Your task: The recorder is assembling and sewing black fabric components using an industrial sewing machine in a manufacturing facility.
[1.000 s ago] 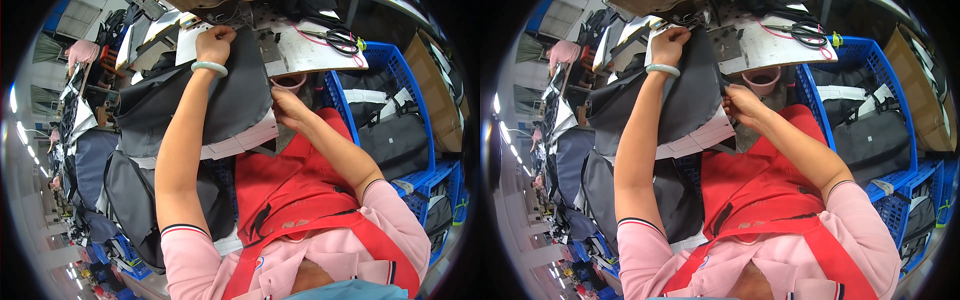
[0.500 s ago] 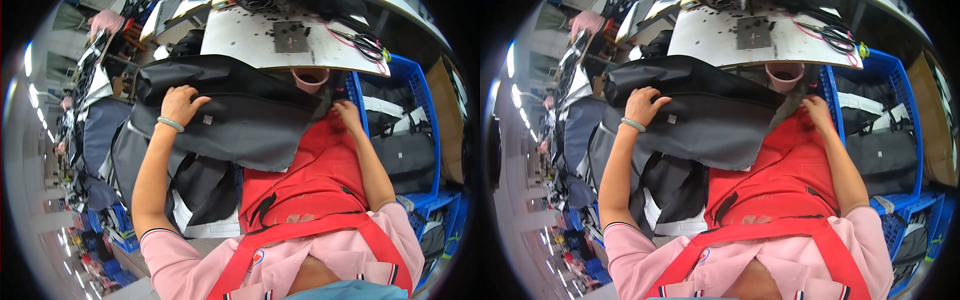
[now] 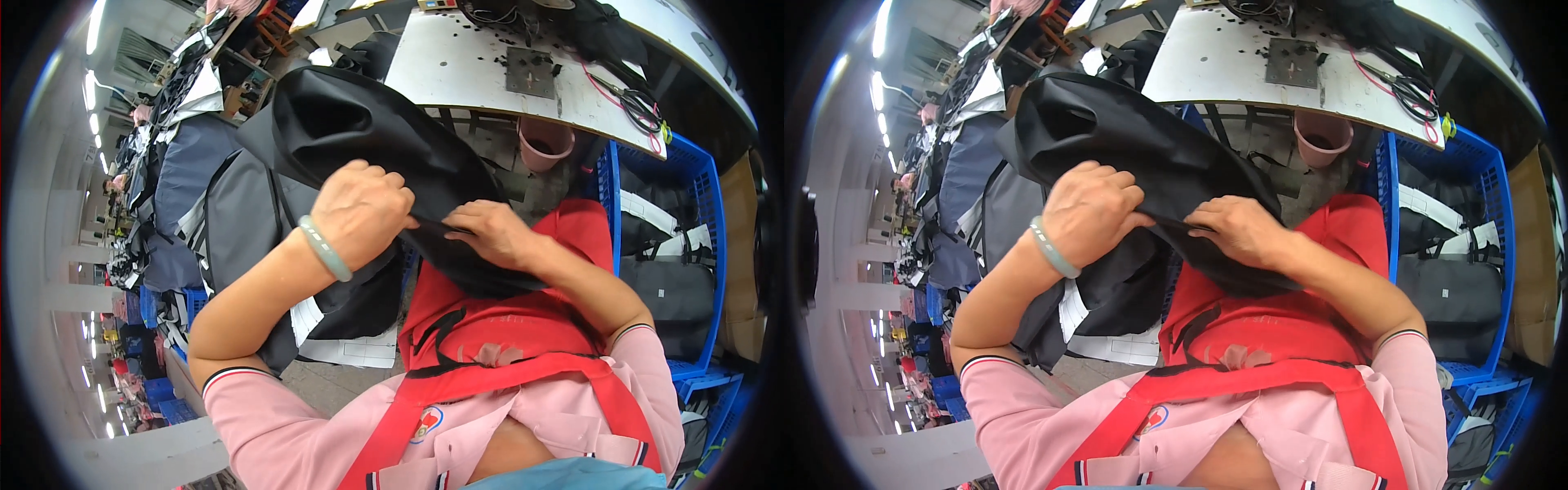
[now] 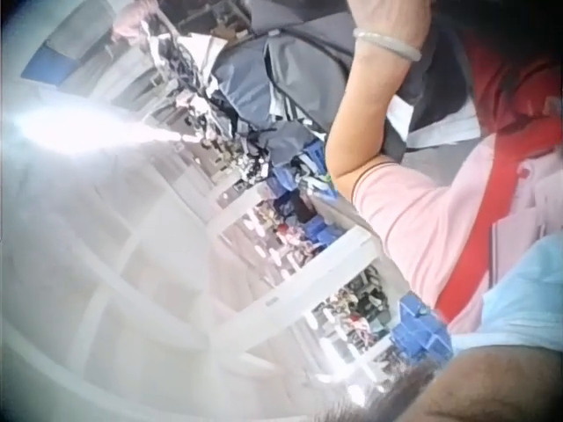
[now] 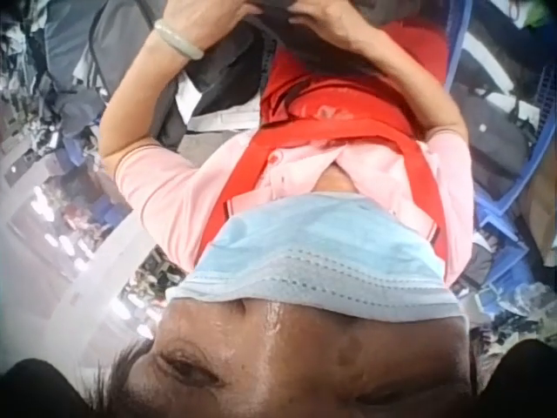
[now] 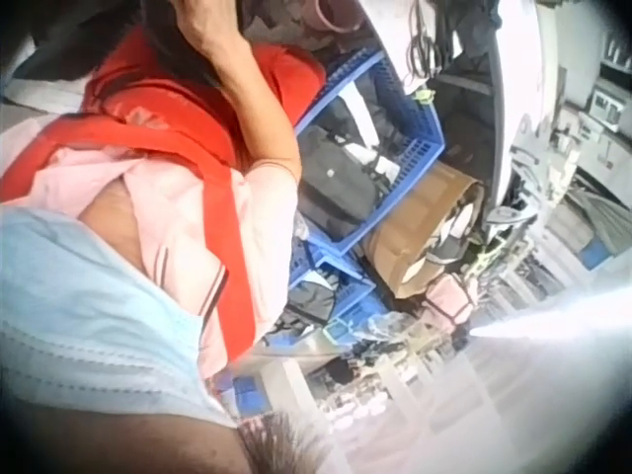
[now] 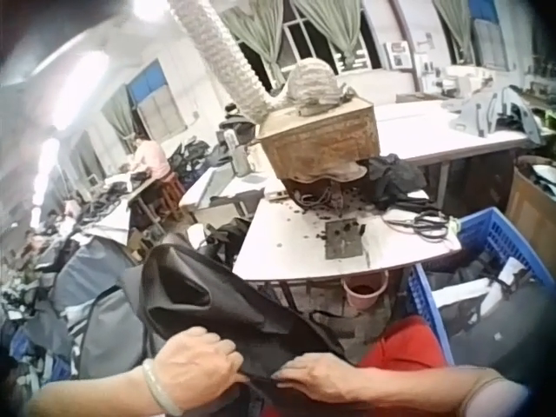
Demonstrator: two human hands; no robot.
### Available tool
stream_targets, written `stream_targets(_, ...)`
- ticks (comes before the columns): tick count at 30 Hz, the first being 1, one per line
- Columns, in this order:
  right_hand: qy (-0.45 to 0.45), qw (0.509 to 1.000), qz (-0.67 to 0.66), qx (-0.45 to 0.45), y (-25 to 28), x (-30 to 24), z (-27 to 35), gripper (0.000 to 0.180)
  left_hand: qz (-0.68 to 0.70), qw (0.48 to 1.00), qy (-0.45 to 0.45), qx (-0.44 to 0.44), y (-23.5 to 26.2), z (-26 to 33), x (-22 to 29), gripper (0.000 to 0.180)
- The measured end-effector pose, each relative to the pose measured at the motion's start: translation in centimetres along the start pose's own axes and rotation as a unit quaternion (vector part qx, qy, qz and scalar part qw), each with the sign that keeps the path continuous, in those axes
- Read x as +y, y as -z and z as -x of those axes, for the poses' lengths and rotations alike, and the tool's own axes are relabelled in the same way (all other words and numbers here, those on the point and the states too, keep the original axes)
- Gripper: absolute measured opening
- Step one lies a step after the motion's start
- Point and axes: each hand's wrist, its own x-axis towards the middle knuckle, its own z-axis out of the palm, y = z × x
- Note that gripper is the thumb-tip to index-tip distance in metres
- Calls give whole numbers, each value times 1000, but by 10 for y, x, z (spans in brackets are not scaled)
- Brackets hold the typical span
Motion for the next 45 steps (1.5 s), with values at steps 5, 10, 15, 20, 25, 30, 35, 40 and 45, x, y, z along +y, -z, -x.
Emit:
stream_targets(5, 151, 981, 118, 0, 90, 37, -17, 20, -7, 995, 83, 49, 57, 33, -22, 18)
stream_targets(10, 78, 978, 194, -29, 132, 76, -24, 13, 153, 987, -18, -36, 45, 17, 33, 13)
stream_targets(15, 105, 990, -4, -98, 93, -1, -5, 28, 242, 968, -59, 34, -7, -30, 40, 11)
stream_targets(20, -166, 941, -290, -51, 98, -8, 32, 21, 319, 930, -104, 150, -17, -80, 26, 16)
stream_targets(25, -200, 941, -264, -66, 133, 11, 55, 23, 376, 920, -80, 75, -40, -100, -12, 24)
stream_targets(30, -205, 947, -216, -120, 146, 8, 57, 31, 225, 950, -154, 155, -53, -117, -10, 17)
stream_targets(35, -252, 923, -270, -112, 166, 30, 66, 25, 412, 902, -131, -8, -39, -122, -10, 12)
stream_targets(40, -213, 913, -331, -107, 192, 13, 41, 27, 489, 866, -108, 4, -8, -120, 14, 18)
stream_targets(45, -210, 970, -113, -46, 169, -34, 15, 29, 499, 860, -101, -42, -5, -150, 5, 23)
